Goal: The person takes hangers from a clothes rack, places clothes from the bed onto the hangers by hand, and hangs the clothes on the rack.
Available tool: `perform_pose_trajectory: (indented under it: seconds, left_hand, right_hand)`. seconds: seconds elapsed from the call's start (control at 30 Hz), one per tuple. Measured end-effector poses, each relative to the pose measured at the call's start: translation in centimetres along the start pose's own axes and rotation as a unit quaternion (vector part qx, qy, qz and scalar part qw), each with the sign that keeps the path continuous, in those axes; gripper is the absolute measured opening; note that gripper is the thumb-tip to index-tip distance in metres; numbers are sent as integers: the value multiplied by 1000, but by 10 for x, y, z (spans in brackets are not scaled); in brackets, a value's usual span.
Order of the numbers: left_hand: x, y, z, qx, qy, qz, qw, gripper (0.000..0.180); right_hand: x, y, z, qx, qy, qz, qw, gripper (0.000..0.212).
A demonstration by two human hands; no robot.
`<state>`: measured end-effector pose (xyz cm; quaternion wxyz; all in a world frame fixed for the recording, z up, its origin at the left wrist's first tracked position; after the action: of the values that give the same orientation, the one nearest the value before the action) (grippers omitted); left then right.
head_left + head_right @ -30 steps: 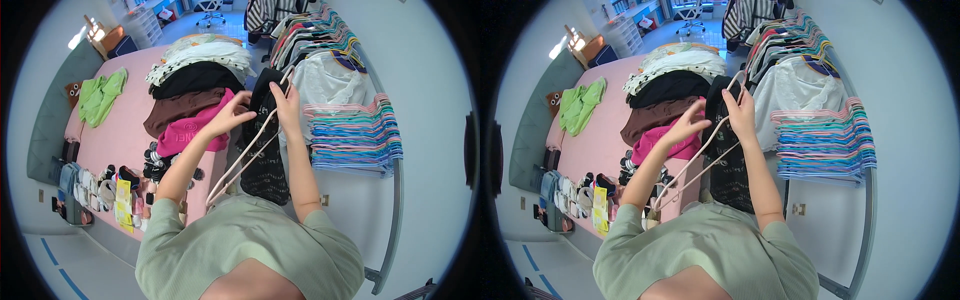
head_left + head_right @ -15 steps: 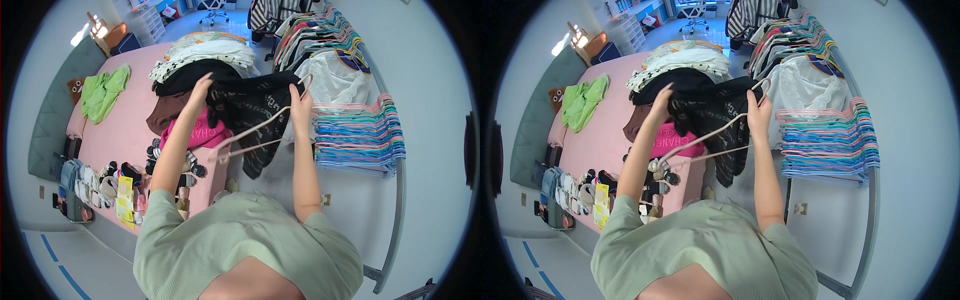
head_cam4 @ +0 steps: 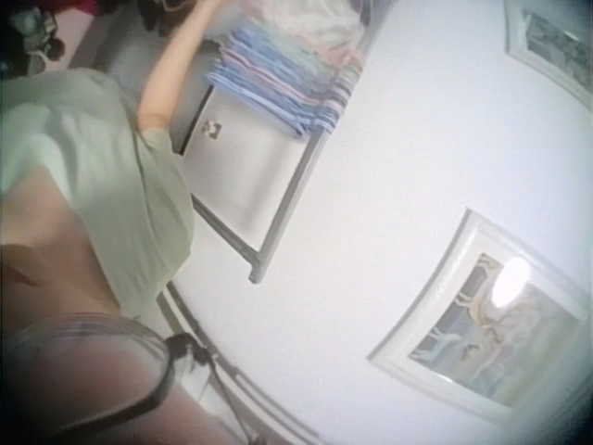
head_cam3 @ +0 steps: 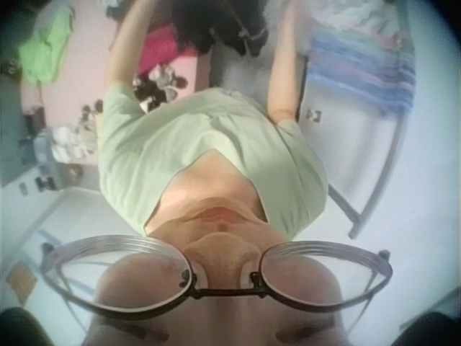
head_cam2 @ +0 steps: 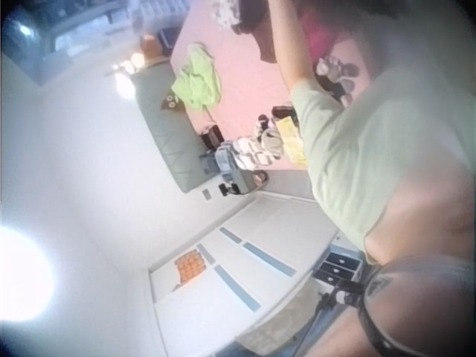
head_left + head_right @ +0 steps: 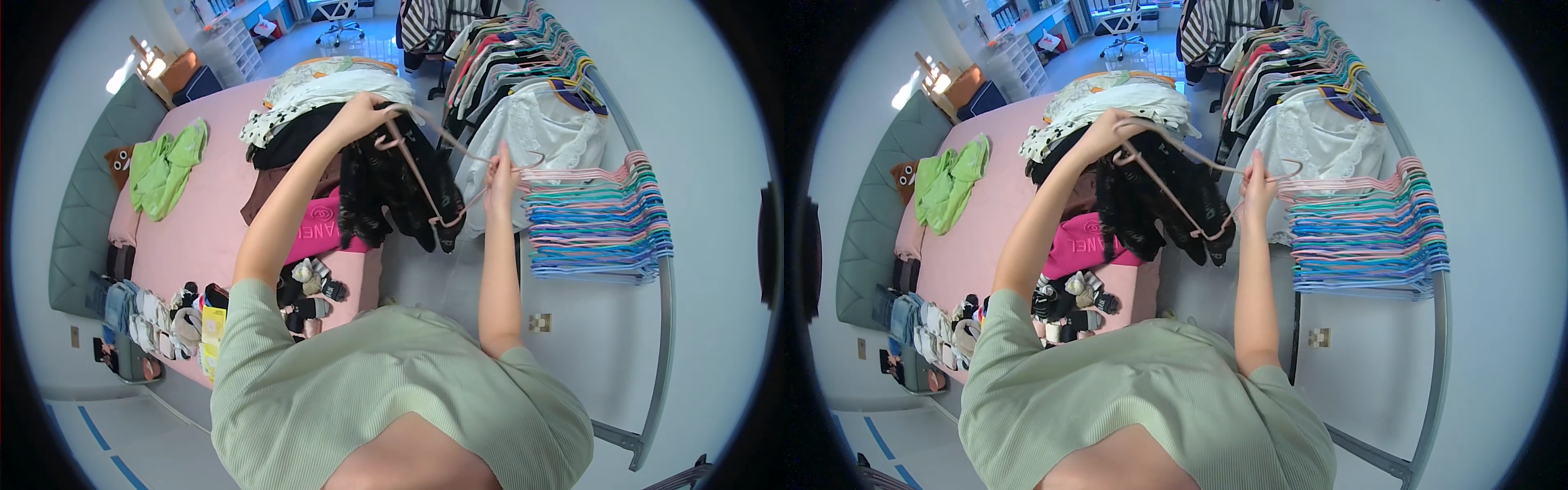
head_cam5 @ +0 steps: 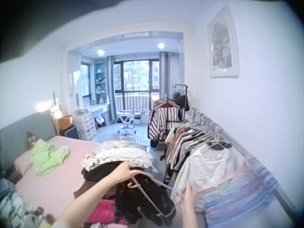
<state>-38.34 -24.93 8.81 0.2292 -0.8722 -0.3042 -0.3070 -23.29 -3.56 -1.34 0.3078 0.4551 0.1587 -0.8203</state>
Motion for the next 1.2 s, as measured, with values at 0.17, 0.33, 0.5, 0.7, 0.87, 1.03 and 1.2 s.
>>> perform_pose_trajectory:
  seconds: [0.17, 0.33, 0.5, 0.7, 0.87, 1.03, 1.2]
  left_hand:
    - [5, -5, 11, 4, -91, -23, 996, 25]
    - [-10, -7, 25, -1, -157, 49, 986, 24]
    - [-16, 0, 41, -3, -102, 66, 993, 24]
    - [-3, 8, 39, -30, -24, 2, 999, 30]
    - [-12, 9, 33, -44, 32, -56, 997, 33]
    - [-15, 15, 20, -34, 26, -39, 998, 32]
    - [-40, 18, 35, -24, 60, -66, 996, 35]
  right_hand:
    - [-25, -10, 20, 26, -128, -48, 990, 41]
    - [-40, -12, 40, 0, -193, -61, 979, 42]
    - [-29, -16, 48, 7, -232, -63, 971, 42]
    - [-8, -1, 54, 78, -195, -69, 975, 41]
    - [5, 5, 55, 76, -132, -90, 984, 41]
    - [3, -1, 41, 81, -157, -83, 981, 41]
    - [-26, -2, 43, 25, -216, -31, 976, 43]
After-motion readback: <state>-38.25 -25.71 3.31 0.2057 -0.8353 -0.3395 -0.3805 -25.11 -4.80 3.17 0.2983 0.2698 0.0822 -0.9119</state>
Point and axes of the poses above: each hand's wrist, its own y-axis away from the middle knuckle, its own z-axis out of the palm, x = y × z, the point moved 3 cm from there along -y, towards the middle knuckle, and after that the axes turned 1 degree about x, right-handed, at the moved point
